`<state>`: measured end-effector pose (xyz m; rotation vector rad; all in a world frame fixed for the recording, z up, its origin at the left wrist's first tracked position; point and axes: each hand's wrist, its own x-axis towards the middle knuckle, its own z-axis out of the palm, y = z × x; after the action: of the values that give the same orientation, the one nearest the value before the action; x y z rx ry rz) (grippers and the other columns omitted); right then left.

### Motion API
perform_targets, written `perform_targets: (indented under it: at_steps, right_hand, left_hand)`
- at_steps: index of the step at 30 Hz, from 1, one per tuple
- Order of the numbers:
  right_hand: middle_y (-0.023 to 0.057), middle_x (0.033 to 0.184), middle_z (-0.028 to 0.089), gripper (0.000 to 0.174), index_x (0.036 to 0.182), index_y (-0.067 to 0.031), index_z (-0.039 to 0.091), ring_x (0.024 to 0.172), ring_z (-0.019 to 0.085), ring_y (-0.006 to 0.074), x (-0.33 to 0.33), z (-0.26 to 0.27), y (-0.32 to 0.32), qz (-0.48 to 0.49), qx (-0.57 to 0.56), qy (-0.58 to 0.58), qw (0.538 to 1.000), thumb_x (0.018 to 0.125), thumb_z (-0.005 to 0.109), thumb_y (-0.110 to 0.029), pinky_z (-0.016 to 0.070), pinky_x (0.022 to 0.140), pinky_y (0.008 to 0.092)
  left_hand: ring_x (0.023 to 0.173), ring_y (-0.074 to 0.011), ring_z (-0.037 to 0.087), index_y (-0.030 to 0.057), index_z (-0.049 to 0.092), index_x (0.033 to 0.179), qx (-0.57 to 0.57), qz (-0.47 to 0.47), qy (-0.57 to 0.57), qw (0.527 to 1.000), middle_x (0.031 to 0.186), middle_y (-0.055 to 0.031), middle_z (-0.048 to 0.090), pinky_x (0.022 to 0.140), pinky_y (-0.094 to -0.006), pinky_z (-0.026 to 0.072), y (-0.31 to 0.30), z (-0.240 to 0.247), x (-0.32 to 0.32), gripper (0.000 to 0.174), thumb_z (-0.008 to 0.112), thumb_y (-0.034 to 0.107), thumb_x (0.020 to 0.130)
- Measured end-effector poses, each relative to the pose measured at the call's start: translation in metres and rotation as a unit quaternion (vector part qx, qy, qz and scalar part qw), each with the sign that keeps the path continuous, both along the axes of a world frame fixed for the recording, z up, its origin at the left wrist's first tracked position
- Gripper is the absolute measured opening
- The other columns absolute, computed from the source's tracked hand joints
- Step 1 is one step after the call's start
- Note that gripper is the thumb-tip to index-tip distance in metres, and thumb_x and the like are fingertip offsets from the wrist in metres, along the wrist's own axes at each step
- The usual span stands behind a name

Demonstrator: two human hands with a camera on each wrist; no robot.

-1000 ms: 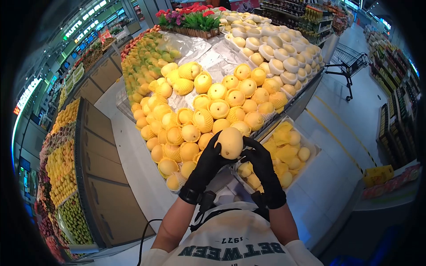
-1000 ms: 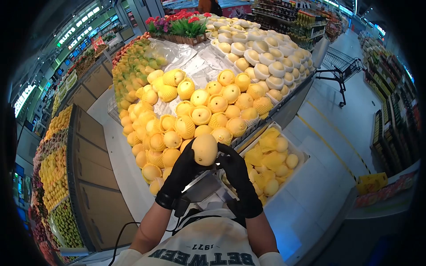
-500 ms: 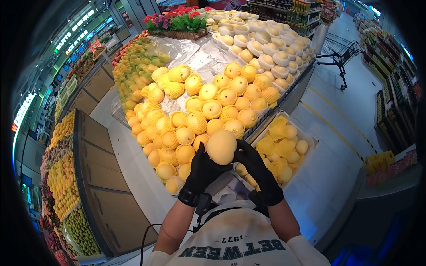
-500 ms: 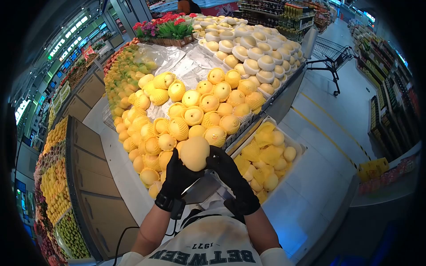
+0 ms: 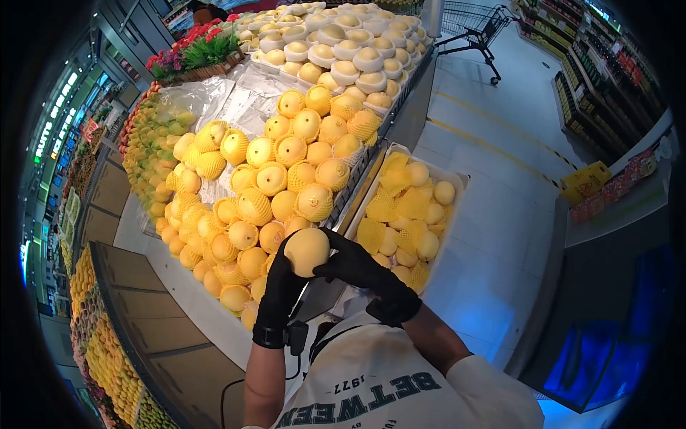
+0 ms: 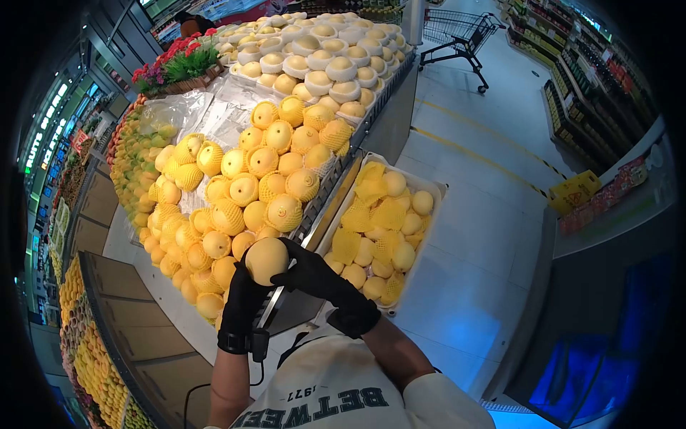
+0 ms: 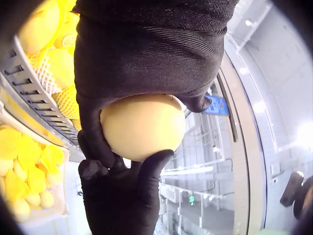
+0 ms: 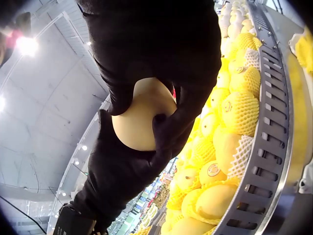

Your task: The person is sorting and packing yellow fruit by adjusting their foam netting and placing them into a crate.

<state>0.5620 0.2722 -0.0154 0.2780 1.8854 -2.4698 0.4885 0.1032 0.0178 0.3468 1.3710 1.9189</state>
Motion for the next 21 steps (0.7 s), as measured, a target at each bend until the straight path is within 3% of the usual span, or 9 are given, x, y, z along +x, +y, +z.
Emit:
perform_targets:
  at_steps: [3, 6, 7, 9, 11, 14, 17, 18, 21]
  right_hand:
    - [0.0137, 0.11, 0.068, 0.074, 0.143, -0.0079, 0.044, 0.081, 0.068, 0.0157, 0.008, -0.008, 0.006, -0.023, 0.043, 0.021, 0.999, 0.077, 0.078, -0.012, 0.0568, 0.07, 0.0284]
    - [0.0111, 0.104, 0.069, 0.061, 0.141, -0.0046, 0.048, 0.079, 0.067, 0.0146, 0.009, -0.017, 0.023, 0.034, -0.041, -0.001, 0.999, 0.084, 0.068, 0.001, 0.0554, 0.073, 0.0291]
    - [0.012, 0.101, 0.07, 0.05, 0.136, -0.0026, 0.054, 0.082, 0.066, 0.0141, 0.012, -0.009, 0.031, 0.042, 0.006, -0.003, 0.999, 0.087, 0.062, 0.003, 0.0554, 0.075, 0.029]
    - [0.0119, 0.1, 0.071, 0.042, 0.131, -0.0006, 0.058, 0.082, 0.067, 0.0142, 0.016, -0.03, 0.041, 0.054, -0.06, 0.03, 0.996, 0.089, 0.06, 0.001, 0.0554, 0.075, 0.0291]
    - [0.0123, 0.096, 0.071, 0.031, 0.122, 0.0037, 0.063, 0.079, 0.067, 0.015, 0.017, -0.069, 0.055, 0.028, -0.187, 0.015, 0.982, 0.092, 0.058, -0.003, 0.0555, 0.074, 0.0292]
    - [0.0102, 0.087, 0.07, 0.026, 0.112, 0.0031, 0.067, 0.07, 0.066, 0.0147, 0.031, -0.126, 0.082, -0.066, -0.034, -0.097, 0.993, 0.091, 0.059, -0.009, 0.0533, 0.064, 0.0264]
    - [0.0056, 0.077, 0.067, 0.023, 0.107, -0.0011, 0.07, 0.061, 0.062, 0.0122, 0.056, -0.222, 0.11, -0.125, -0.046, -0.149, 0.98, 0.086, 0.063, -0.008, 0.0503, 0.056, 0.0251]
    - [0.0073, 0.066, 0.065, 0.019, 0.099, -0.0009, 0.071, 0.05, 0.058, 0.014, 0.058, -0.23, 0.112, -0.148, 0.077, -0.197, 0.966, 0.085, 0.061, -0.008, 0.047, 0.046, 0.0271]
    - [0.0081, 0.062, 0.063, 0.013, 0.091, -0.0006, 0.07, 0.047, 0.059, 0.0164, 0.068, -0.32, 0.132, -0.007, 0.383, -0.175, 0.907, 0.08, 0.062, -0.003, 0.0461, 0.043, 0.0294]
  left_hand:
    - [0.121, -0.0245, 0.053, 0.0, 0.037, 0.141, -0.053, -0.048, 0.079, 0.994, 0.131, -0.0141, 0.052, 0.097, -0.0381, 0.0488, 0.001, -0.003, 0.0, 0.068, 0.067, 0.032, 0.089]
    - [0.121, -0.027, 0.054, -0.0001, 0.037, 0.141, -0.03, -0.007, 0.003, 1.0, 0.131, -0.0154, 0.052, 0.095, -0.0411, 0.0502, 0.004, -0.003, 0.008, 0.067, 0.066, 0.031, 0.09]
    - [0.117, -0.0298, 0.057, 0.0008, 0.036, 0.142, 0.037, 0.0, -0.064, 0.997, 0.129, -0.0173, 0.053, 0.089, -0.042, 0.0527, 0.0, -0.013, 0.006, 0.065, 0.064, 0.031, 0.091]
    - [0.115, -0.031, 0.058, 0.0011, 0.036, 0.141, 0.028, 0.013, -0.08, 0.996, 0.127, -0.0183, 0.054, 0.084, -0.0421, 0.054, -0.013, -0.027, 0.005, 0.062, 0.062, 0.031, 0.093]
    - [0.116, -0.0272, 0.057, 0.0029, 0.033, 0.14, -0.046, 0.03, 0.005, 0.998, 0.129, -0.0157, 0.053, 0.091, -0.0396, 0.0503, -0.02, -0.029, 0.007, 0.067, 0.069, 0.019, 0.087]
    - [0.117, -0.023, 0.057, 0.0058, 0.027, 0.141, -0.188, 0.094, 0.152, 0.966, 0.132, -0.0134, 0.052, 0.1, -0.0375, 0.0452, -0.036, -0.03, 0.006, 0.078, 0.076, 0.006, 0.08]
    - [0.117, -0.0226, 0.057, 0.0079, 0.02, 0.144, -0.271, 0.163, 0.193, 0.929, 0.133, -0.0142, 0.052, 0.102, -0.0384, 0.0438, -0.049, -0.024, 0.005, 0.085, 0.076, 0.002, 0.08]
    - [0.116, -0.023, 0.058, 0.0078, 0.017, 0.145, -0.281, 0.18, 0.202, 0.921, 0.131, -0.0147, 0.053, 0.103, -0.0388, 0.0435, -0.054, -0.022, 0.003, 0.086, 0.073, -0.001, 0.079]
    - [0.115, -0.0242, 0.06, 0.0075, 0.008, 0.148, -0.293, 0.214, 0.223, 0.905, 0.126, -0.0163, 0.058, 0.105, -0.0399, 0.0426, -0.075, -0.022, 0.007, 0.091, 0.063, -0.01, 0.078]
